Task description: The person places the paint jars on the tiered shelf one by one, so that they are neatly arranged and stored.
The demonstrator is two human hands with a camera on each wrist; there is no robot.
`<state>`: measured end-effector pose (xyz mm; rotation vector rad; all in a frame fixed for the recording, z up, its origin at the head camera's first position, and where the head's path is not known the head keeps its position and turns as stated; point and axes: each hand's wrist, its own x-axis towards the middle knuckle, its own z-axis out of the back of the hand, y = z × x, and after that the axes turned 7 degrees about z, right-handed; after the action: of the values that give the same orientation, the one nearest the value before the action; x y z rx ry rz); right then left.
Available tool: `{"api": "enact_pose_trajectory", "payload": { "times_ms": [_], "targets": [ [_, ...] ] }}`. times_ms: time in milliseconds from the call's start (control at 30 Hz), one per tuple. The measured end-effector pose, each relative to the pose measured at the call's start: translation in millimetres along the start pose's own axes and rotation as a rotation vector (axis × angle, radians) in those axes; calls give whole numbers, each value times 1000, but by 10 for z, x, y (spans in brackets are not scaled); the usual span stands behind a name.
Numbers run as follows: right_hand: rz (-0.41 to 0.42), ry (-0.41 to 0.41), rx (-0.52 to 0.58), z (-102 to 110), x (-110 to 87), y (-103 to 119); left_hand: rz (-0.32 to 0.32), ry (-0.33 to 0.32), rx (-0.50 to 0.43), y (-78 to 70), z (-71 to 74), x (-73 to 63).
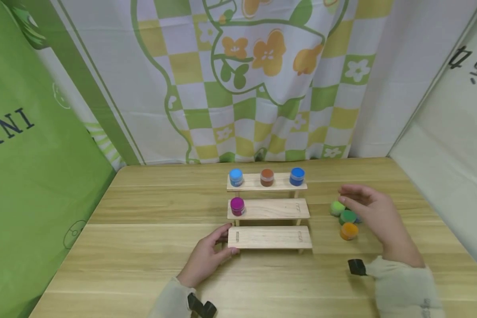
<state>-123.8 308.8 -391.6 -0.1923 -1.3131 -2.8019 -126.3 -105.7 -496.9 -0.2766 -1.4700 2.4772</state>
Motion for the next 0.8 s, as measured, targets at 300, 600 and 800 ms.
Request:
{"api": "enact_pose_trajectory", "payload": {
  "times_ms": [300, 600, 800],
  "targets": [
    [-47, -39, 50, 46, 23, -265, 14, -5, 4, -13, 7, -10],
    [-49, -94, 72, 94, -4, -533, 16, -5, 7, -11, 1, -13],
    [-100, -56, 63, 149, -26, -653, 14, -4, 6, -15, 0, -11]
  ]
}}
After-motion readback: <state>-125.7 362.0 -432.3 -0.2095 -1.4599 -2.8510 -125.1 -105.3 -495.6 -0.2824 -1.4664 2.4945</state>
